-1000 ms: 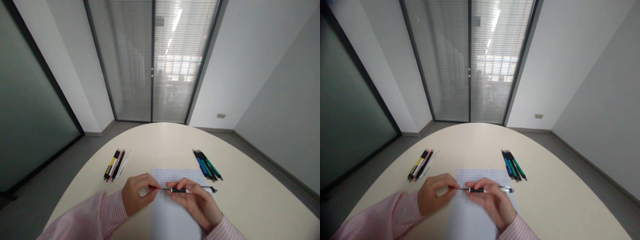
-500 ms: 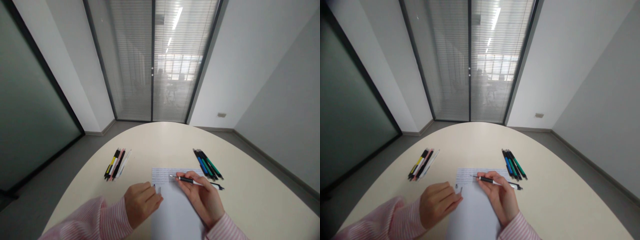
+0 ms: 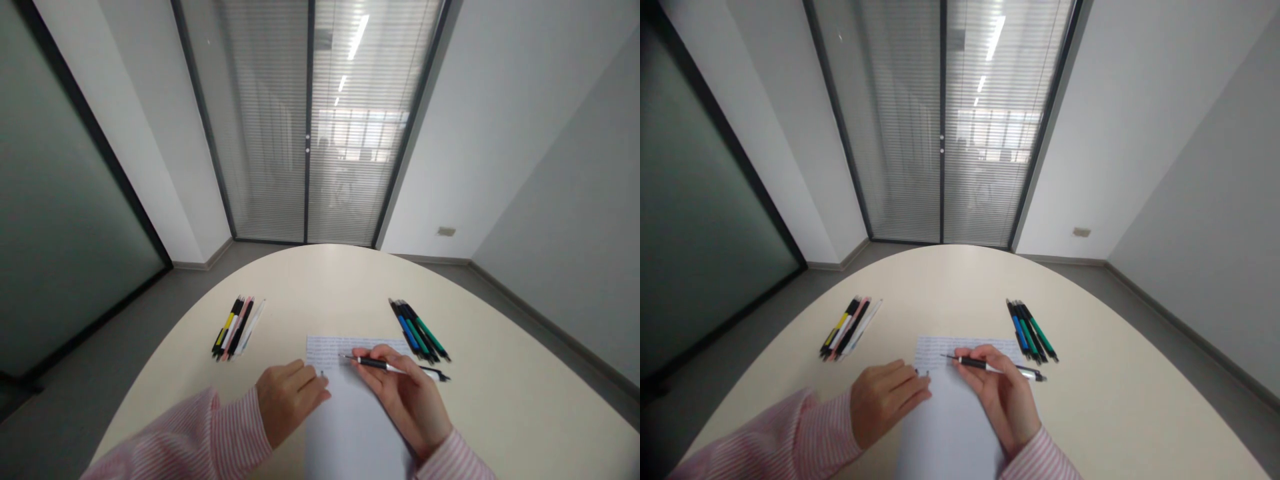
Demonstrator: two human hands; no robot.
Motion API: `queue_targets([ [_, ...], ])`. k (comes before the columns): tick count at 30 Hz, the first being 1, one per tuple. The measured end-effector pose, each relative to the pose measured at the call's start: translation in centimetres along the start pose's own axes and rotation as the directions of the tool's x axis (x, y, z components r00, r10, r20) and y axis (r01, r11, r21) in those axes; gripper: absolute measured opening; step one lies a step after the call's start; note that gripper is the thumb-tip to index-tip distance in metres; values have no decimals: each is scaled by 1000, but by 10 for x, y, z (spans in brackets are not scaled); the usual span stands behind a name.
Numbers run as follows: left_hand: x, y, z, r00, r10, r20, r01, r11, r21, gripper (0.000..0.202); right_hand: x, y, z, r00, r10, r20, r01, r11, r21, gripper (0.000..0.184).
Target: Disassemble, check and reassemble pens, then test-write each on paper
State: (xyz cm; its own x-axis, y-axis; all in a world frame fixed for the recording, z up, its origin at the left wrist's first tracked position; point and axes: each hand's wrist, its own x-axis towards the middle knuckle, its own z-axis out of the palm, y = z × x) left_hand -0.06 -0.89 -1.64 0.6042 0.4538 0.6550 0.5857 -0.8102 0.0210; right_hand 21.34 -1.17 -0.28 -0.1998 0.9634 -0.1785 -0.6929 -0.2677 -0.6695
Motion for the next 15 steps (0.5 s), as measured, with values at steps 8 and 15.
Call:
queue_targets([
  [8, 8, -6, -5, 952, -304, -42, 263, 877, -401, 20, -4, -2, 6, 986, 96, 135, -87, 994, -68, 13],
  [15, 13, -5, -12, 944, -328, -30, 265, 811, -521, 6, -6, 2, 4, 973, 133, 187, -114, 988, -108, 12],
])
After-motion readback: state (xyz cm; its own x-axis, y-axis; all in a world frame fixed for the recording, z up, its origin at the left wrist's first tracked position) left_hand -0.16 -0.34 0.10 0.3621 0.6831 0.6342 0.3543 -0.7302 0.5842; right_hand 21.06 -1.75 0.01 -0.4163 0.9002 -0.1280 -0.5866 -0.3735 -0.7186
